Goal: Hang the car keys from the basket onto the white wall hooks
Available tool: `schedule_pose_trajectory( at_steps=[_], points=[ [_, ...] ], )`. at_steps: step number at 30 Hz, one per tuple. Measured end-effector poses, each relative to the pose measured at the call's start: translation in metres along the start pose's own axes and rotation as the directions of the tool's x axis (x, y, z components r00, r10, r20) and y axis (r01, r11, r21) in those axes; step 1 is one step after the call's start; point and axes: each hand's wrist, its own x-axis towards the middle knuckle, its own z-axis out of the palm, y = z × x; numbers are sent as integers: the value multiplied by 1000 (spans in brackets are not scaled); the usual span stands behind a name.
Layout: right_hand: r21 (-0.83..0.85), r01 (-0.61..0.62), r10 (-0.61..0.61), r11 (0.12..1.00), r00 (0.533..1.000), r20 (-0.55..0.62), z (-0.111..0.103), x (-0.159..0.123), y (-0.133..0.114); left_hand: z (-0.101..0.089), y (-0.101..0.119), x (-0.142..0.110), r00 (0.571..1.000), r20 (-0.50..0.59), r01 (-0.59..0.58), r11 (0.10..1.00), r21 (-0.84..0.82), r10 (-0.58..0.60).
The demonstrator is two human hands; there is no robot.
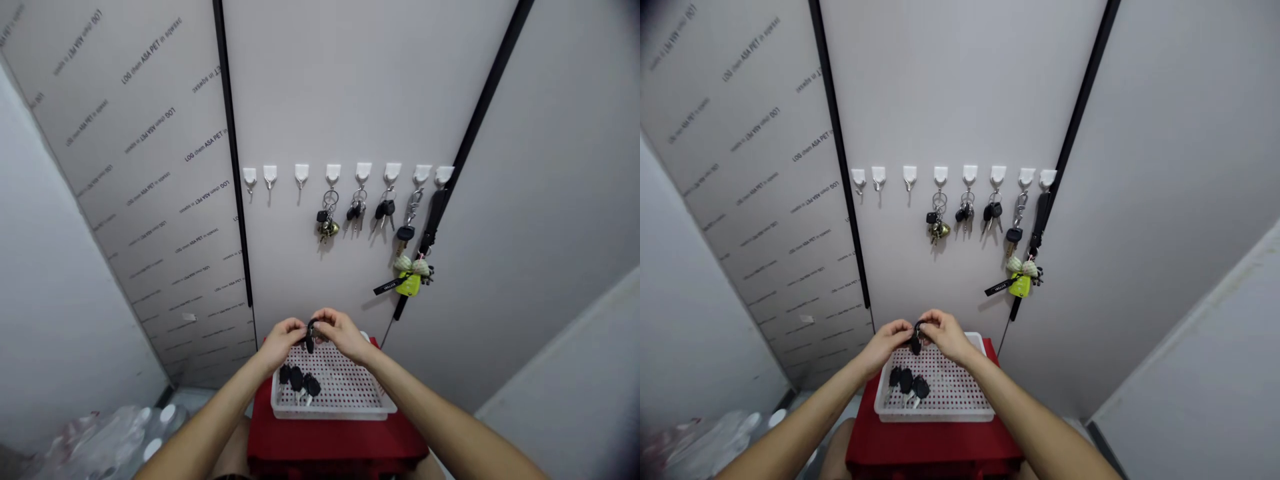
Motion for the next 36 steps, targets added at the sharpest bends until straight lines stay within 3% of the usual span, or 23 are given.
schedule_pose_trajectory(
  at_steps=[6, 14, 18, 24, 27, 30, 33, 35, 36],
  points=[
    [-280, 69, -78, 957, 997, -20, -12, 3, -2, -1, 15, 6, 995, -60, -65, 984, 167, 76],
    [-123, 84, -80, 989, 996, 32, -3, 3, -9, -4, 39, 12, 990, 24, -140, 941, 309, 139],
    [-55, 86, -84, 995, 996, 36, 2, 6, -17, -6, 48, 15, 976, -36, -192, 928, 319, 215],
    [-221, 193, -210, 956, 976, -59, 4, 20, -43, -4, 62, 20, 929, -128, -286, 892, 349, 348],
    [-376, 295, -358, 878, 928, -108, 3, 34, -76, -6, 83, 23, 840, -200, -403, 826, 394, 505],
    [-506, 378, -513, 775, 844, -155, 4, 53, -117, -10, 113, 28, 682, -301, -509, 728, 459, 667],
    [-578, 387, -606, 719, 756, -247, 5, 74, -153, -13, 146, 34, 516, -282, -549, 566, 615, 809],
    [-611, 352, -627, 709, 711, -319, 5, 89, -171, -14, 163, 38, 459, -223, -523, 465, 714, 860],
    [-626, 328, -632, 707, 691, -352, 4, 96, -178, -15, 170, 41, 455, -199, -500, 434, 749, 868]
  ],
)
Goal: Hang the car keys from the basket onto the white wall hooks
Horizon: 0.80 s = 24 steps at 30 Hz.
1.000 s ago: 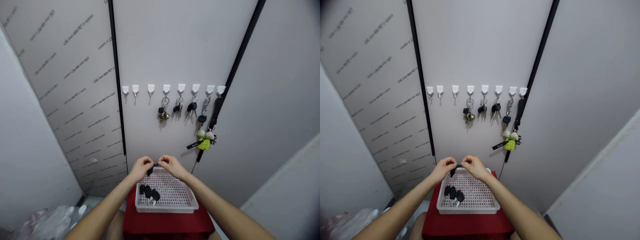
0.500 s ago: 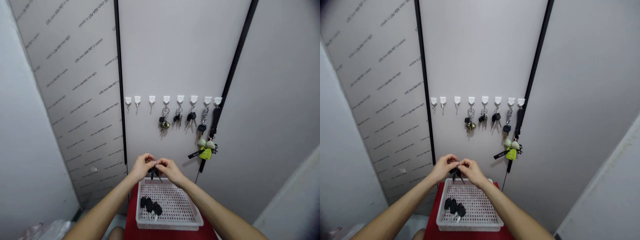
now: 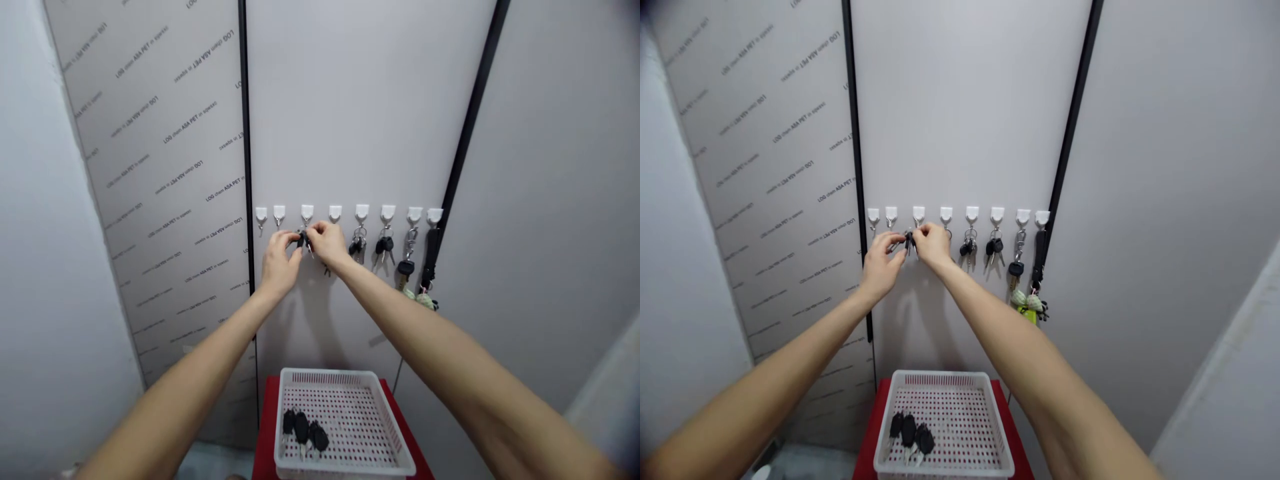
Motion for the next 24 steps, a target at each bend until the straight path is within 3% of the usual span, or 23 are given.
schedule_pose_trajectory(
  at_steps=[5, 9, 11, 15, 17, 19, 21, 22, 24],
  points=[
    [-126, -114, 103, 985, 990, -95, 10, 27, -2, 7, -2, 25, 995, 91, 14, 987, 163, -29],
    [-222, -210, 200, 952, 977, -67, 13, 30, 3, 12, -6, 31, 982, 174, 32, 966, 255, -78],
    [-259, -195, 194, 946, 981, -29, 11, 26, 5, 11, -8, 27, 970, 224, 30, 963, 266, -92],
    [-232, -3, 12, 973, 999, 37, 1, 1, 9, 7, -14, -1, 966, 240, 51, 980, 195, -98],
    [-192, 92, -80, 977, 994, 69, -5, -23, 17, 5, -22, -28, 956, 263, 95, 985, 142, -131],
    [-163, 114, -85, 980, 981, 176, -8, -56, 33, 5, -33, -64, 924, 331, 164, 981, 105, -190],
    [-170, 79, -3, 982, 913, 408, -7, -95, 57, 6, -46, -104, 866, 416, 260, 961, 96, -276],
    [-194, 61, 55, 979, 839, 541, -5, -116, 71, 7, -52, -124, 831, 451, 314, 944, 102, -325],
    [-259, 46, 170, 965, 642, 748, -1, -159, 96, 8, -63, -161, 761, 493, 416, 900, 128, -422]
  ],
)
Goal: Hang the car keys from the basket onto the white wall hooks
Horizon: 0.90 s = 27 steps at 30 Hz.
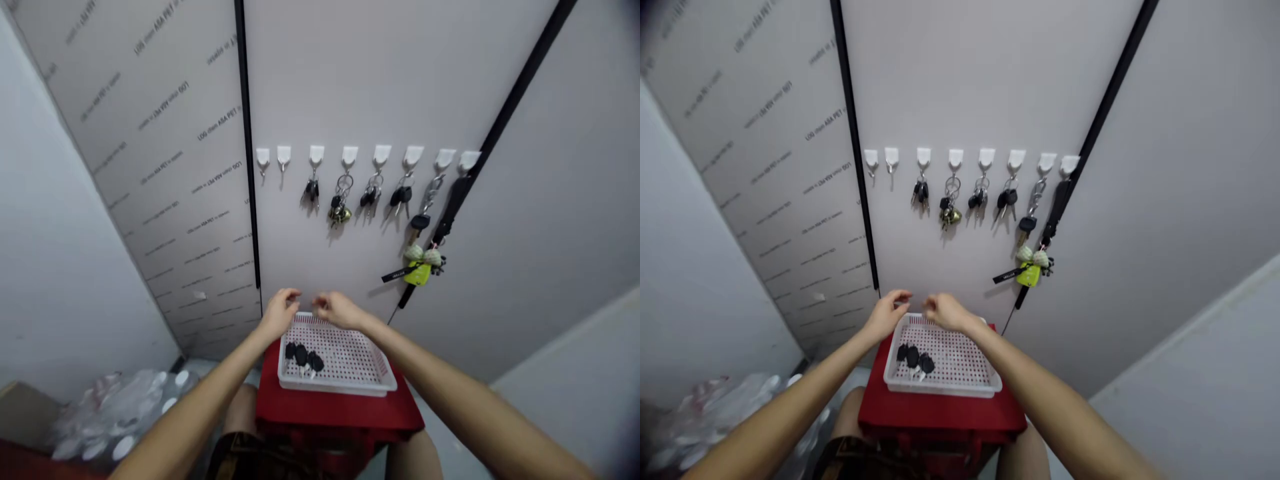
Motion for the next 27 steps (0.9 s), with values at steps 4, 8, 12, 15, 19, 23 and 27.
schedule_pose_trajectory(
  at_steps=[4, 8, 12, 15, 19, 23, 27],
  points=[
    [-94, -38, 57, 995, 975, 216, 60, -26, 21, 21, -29, -29, 993, 62, 99, 995, -27, -98],
    [-167, -58, 92, 984, 976, 200, 79, -29, 15, 24, -30, -34, 992, 108, 71, 997, 0, -71],
    [-32, -148, 152, 988, 951, 270, 78, -27, 13, 20, -26, -33, 984, 166, 61, 998, 34, -66],
    [226, -199, 138, 954, 956, 258, 68, -26, 17, 18, -24, -34, 979, 195, 63, 998, 6, -63],
    [464, -130, 121, 876, 991, 49, 44, -17, 11, 21, -12, -34, 959, 281, 84, 976, -203, -24],
    [617, -110, 177, 779, 983, -48, 19, -5, -5, 24, 8, -27, 959, 283, 138, 879, -457, -4],
    [541, -53, 168, 839, 972, -167, -1, 7, -24, 15, 24, -12, 957, 239, 279, 744, -607, -164]
  ],
)
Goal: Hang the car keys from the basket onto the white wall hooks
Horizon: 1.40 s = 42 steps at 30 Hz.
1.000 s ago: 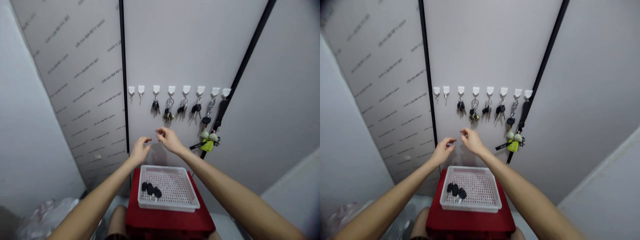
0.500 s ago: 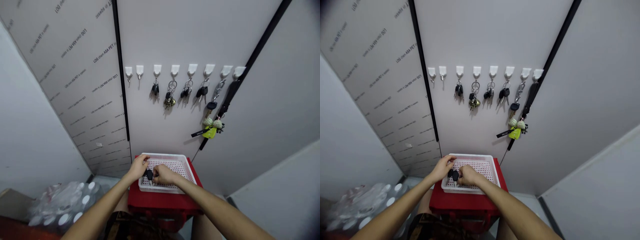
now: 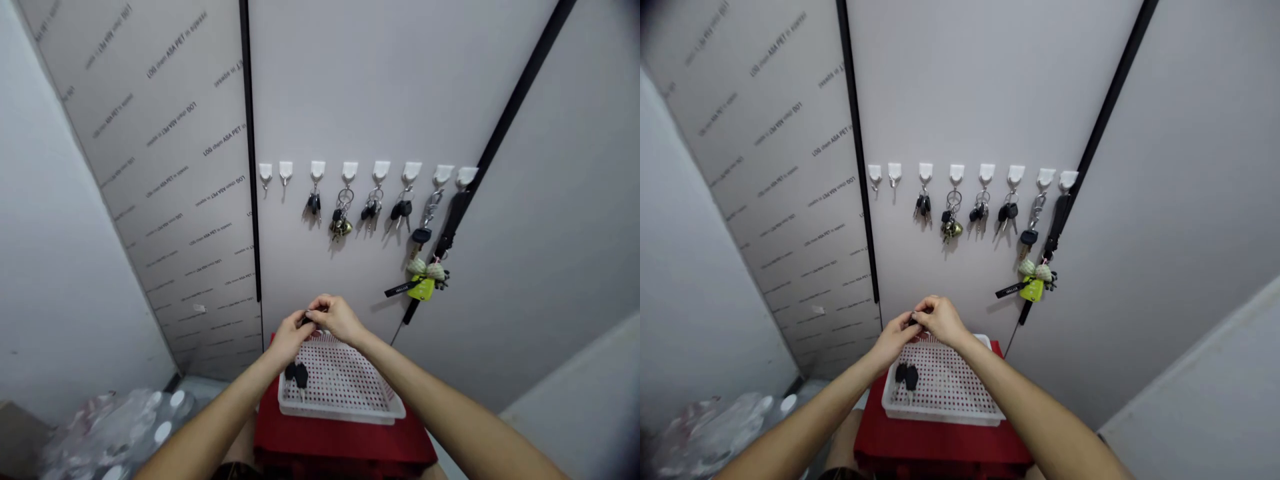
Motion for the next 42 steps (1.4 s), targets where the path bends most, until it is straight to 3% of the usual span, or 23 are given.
schedule_pose_trajectory(
  at_steps=[3, 9, 12, 15, 18, 22, 25, 30, 33, 36, 37, 39, 41, 42],
  points=[
    [-82, 57, -62, 995, 996, -58, 0, 12, -21, -4, 20, 7, 1000, 1, 4, 992, -125, -4],
    [-97, 175, -188, 980, 973, -138, 2, 41, -65, -15, 54, 22, 983, -162, -103, 992, -79, 89],
    [-12, 238, -237, 971, 963, -126, -2, 56, -88, -27, 73, 28, 970, -207, -154, 983, -102, 130],
    [76, 324, -312, 943, 940, -136, -11, 74, -114, -41, 101, 36, 949, -237, -231, 970, -75, 208],
    [68, 397, -372, 915, 898, -236, -21, 94, -142, -51, 137, 47, 938, -212, -279, 960, 4, 273],
    [30, 385, -344, 922, 854, -389, -29, 120, -169, -60, 173, 64, 935, -221, -259, 960, 110, 277],
    [-100, 313, -326, 944, 845, -425, -30, 134, -173, -65, 180, 75, 945, -250, -177, 973, 150, 211],
    [-253, 207, -292, 945, 883, -369, -28, 137, -164, -67, 164, 79, 967, -228, -59, 974, 218, 110],
    [-369, 285, -420, 885, 831, -366, -27, 119, -154, -64, 142, 72, 977, -202, -15, 971, 240, 65],
    [-473, 378, -554, 796, 771, -315, -21, 90, -128, -60, 104, 59, 988, -155, 25, 960, 278, 19],
    [-489, 391, -560, 779, 784, -266, -17, 79, -114, -58, 87, 53, 993, -119, 32, 949, 314, 6],
    [-500, 381, -494, 778, 862, -111, -7, 56, -75, -54, 51, 40, 1000, -28, 19, 906, 422, -8],
    [-500, 329, -328, 801, 940, 93, 5, 33, -30, -49, 15, 25, 999, 51, -21, 846, 533, -7],
    [-503, 290, -226, 814, 957, 184, 11, 22, -6, -47, -1, 18, 997, 80, -42, 817, 575, -5]
  ],
)
